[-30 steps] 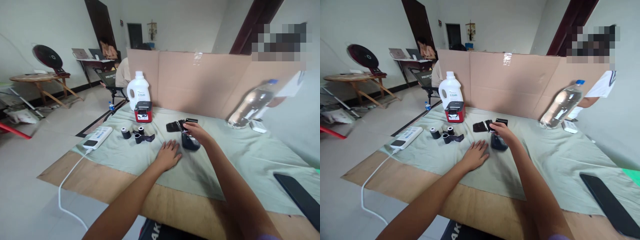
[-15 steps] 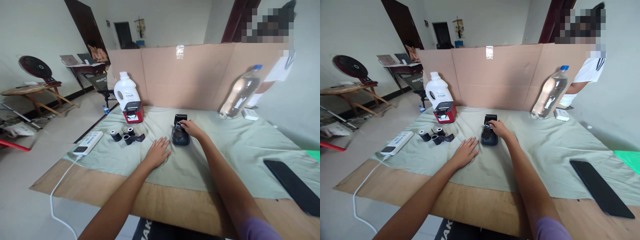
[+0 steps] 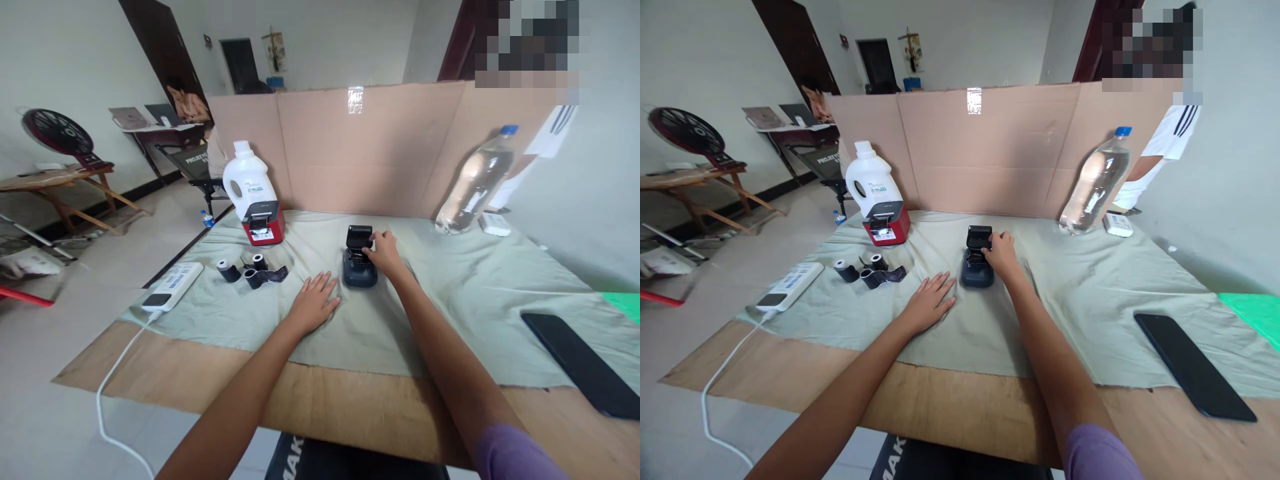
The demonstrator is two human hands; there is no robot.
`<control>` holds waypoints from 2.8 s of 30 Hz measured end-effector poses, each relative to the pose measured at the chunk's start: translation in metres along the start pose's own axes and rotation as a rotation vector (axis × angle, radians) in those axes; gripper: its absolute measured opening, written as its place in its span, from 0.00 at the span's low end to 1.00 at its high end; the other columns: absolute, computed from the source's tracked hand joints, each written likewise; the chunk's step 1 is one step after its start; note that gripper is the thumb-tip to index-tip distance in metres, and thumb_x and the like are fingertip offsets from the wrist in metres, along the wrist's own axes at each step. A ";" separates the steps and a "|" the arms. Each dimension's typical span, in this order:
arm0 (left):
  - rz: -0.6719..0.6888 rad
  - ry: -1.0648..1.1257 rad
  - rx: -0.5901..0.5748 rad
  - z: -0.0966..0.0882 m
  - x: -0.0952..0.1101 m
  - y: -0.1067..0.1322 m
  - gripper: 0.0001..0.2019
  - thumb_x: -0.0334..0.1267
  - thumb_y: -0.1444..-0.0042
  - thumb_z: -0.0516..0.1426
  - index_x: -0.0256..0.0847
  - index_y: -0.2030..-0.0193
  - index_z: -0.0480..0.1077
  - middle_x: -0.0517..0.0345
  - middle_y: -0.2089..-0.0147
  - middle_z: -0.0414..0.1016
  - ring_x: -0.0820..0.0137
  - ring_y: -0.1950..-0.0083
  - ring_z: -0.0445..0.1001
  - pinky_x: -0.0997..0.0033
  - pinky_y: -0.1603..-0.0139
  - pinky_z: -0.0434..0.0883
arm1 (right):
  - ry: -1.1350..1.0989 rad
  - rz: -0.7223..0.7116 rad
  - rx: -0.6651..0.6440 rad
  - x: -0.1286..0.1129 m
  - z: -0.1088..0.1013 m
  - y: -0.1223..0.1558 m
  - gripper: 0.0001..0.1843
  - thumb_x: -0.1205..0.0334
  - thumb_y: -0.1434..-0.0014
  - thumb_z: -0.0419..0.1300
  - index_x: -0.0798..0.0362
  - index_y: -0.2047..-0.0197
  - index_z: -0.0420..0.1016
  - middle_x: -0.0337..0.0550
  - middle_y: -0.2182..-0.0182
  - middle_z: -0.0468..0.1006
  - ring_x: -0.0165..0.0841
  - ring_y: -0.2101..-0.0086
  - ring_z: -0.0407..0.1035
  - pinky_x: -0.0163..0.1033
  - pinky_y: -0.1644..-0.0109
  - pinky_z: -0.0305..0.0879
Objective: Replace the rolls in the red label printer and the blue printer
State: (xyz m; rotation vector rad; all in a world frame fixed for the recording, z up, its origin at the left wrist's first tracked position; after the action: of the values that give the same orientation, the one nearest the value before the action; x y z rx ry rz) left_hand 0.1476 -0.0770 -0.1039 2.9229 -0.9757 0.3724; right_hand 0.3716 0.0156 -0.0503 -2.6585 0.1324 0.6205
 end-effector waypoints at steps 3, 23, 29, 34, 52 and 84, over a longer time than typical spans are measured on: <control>0.003 0.010 -0.004 0.000 0.000 0.000 0.30 0.52 0.30 0.44 0.43 0.26 0.54 0.52 0.22 0.46 0.59 0.22 0.44 0.48 0.24 0.45 | -0.206 0.059 0.045 0.011 -0.002 -0.004 0.29 0.60 0.42 0.61 0.57 0.39 0.66 0.60 0.46 0.71 0.50 0.48 0.66 0.55 0.42 0.62; 0.004 0.000 0.013 0.000 0.000 0.000 0.30 0.52 0.31 0.44 0.43 0.27 0.55 0.51 0.22 0.47 0.59 0.22 0.46 0.48 0.24 0.46 | -0.455 0.154 -0.149 0.013 0.032 -0.002 0.42 0.62 0.50 0.67 0.52 0.33 0.61 0.52 0.51 0.80 0.45 0.52 0.75 0.47 0.48 0.70; -0.003 -0.015 0.014 -0.001 0.000 0.000 0.29 0.52 0.31 0.45 0.43 0.27 0.55 0.52 0.22 0.48 0.60 0.22 0.46 0.49 0.24 0.46 | -0.267 0.206 -0.101 0.009 0.017 0.002 0.37 0.57 0.50 0.68 0.56 0.38 0.64 0.55 0.53 0.78 0.45 0.54 0.73 0.46 0.50 0.68; 0.001 -0.016 0.006 -0.001 0.001 -0.001 0.30 0.52 0.31 0.44 0.43 0.27 0.55 0.51 0.22 0.47 0.59 0.22 0.46 0.48 0.24 0.46 | -0.012 0.099 -0.141 -0.009 0.009 0.001 0.17 0.56 0.48 0.66 0.52 0.55 0.79 0.52 0.55 0.78 0.45 0.51 0.69 0.46 0.47 0.65; 0.003 -0.003 0.009 0.002 -0.001 -0.001 0.30 0.53 0.31 0.45 0.43 0.27 0.55 0.50 0.22 0.47 0.58 0.22 0.45 0.47 0.24 0.46 | 0.194 0.078 -0.285 -0.022 0.012 0.006 0.17 0.55 0.46 0.70 0.46 0.53 0.83 0.60 0.50 0.73 0.55 0.47 0.63 0.56 0.46 0.61; 0.266 -0.081 0.180 -0.096 0.055 -0.100 0.10 0.37 0.38 0.58 0.50 0.57 0.81 0.57 0.56 0.78 0.64 0.53 0.75 0.66 0.52 0.68 | -0.686 0.128 -0.042 0.010 -0.010 -0.009 0.16 0.52 0.44 0.58 0.55 0.62 0.79 0.46 0.62 0.81 0.39 0.58 0.73 0.41 0.52 0.68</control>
State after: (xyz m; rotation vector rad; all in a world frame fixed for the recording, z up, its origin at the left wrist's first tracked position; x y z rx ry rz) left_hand 0.2292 -0.0188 0.0062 2.9895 -1.4205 0.3715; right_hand 0.3863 0.0202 -0.0435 -2.3299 0.0893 1.5390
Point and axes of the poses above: each hand's wrist, its own y-axis away from the middle knuckle, its own z-axis out of the palm, x = y × z, the point moved 9 cm from there along -y, towards the middle knuckle
